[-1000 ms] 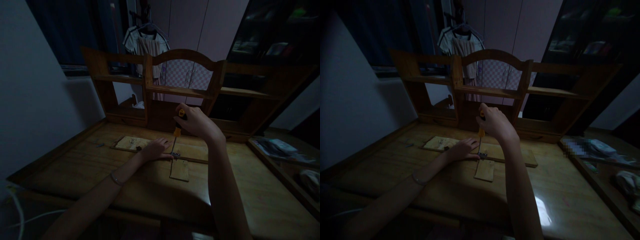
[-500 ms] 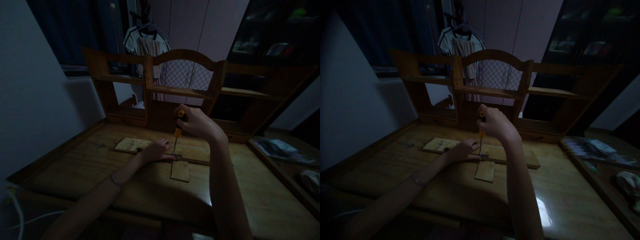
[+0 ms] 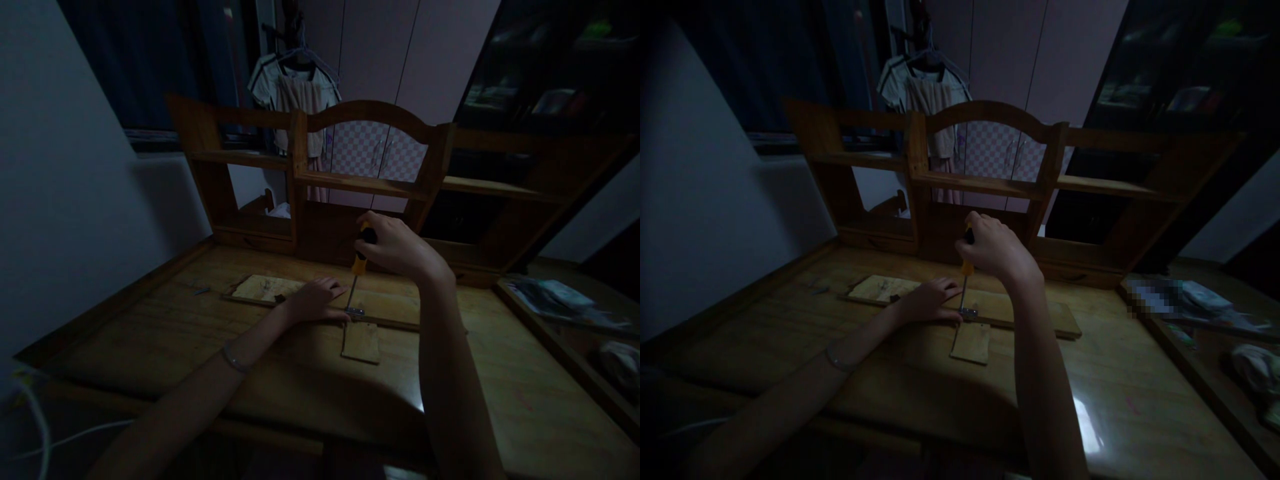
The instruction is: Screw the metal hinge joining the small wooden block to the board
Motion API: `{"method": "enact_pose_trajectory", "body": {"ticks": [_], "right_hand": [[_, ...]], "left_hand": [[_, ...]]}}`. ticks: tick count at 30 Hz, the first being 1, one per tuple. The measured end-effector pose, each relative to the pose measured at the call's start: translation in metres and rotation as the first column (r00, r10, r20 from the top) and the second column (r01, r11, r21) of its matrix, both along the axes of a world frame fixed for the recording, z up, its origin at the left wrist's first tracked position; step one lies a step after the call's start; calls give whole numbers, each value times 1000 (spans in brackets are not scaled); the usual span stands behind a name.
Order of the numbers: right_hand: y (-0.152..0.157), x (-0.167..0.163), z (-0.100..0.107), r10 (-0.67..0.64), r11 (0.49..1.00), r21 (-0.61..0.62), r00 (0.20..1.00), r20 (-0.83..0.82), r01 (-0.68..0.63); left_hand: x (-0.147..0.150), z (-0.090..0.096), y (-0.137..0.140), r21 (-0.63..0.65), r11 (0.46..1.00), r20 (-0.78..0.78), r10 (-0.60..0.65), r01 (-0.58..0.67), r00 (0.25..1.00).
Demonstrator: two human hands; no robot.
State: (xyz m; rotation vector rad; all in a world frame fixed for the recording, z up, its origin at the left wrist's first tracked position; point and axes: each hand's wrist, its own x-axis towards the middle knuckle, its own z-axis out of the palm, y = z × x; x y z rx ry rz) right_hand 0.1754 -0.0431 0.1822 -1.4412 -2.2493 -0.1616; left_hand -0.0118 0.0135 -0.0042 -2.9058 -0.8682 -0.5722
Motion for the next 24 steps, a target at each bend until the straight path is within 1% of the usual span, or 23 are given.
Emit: {"method": "enact_pose_trajectory", "body": {"ticks": [13, 16, 19, 21, 24], "right_hand": [[-5, -1, 5, 28, 1000, 3, 1000, -11, -28], [-6, -2, 6, -5, 1000, 8, 1000, -7, 5], [-6, -3, 6, -49, 999, -13, 999, 10, 49], [-5, -2, 6, -37, 999, -21, 999, 6, 37], [-4, -1, 6, 19, 1000, -21, 1000, -5, -20]], "left_hand": [[-2, 2, -3, -7, 1000, 32, -14, 15, 999], [-2, 2, -4, -1, 1000, 37, -9, 9, 999], [-1, 3, -5, 2, 1000, 44, -10, 10, 999], [-1, 3, -6, -4, 1000, 48, -11, 11, 999], [-1, 5, -6, -13, 1000, 51, -15, 16, 999]]}}
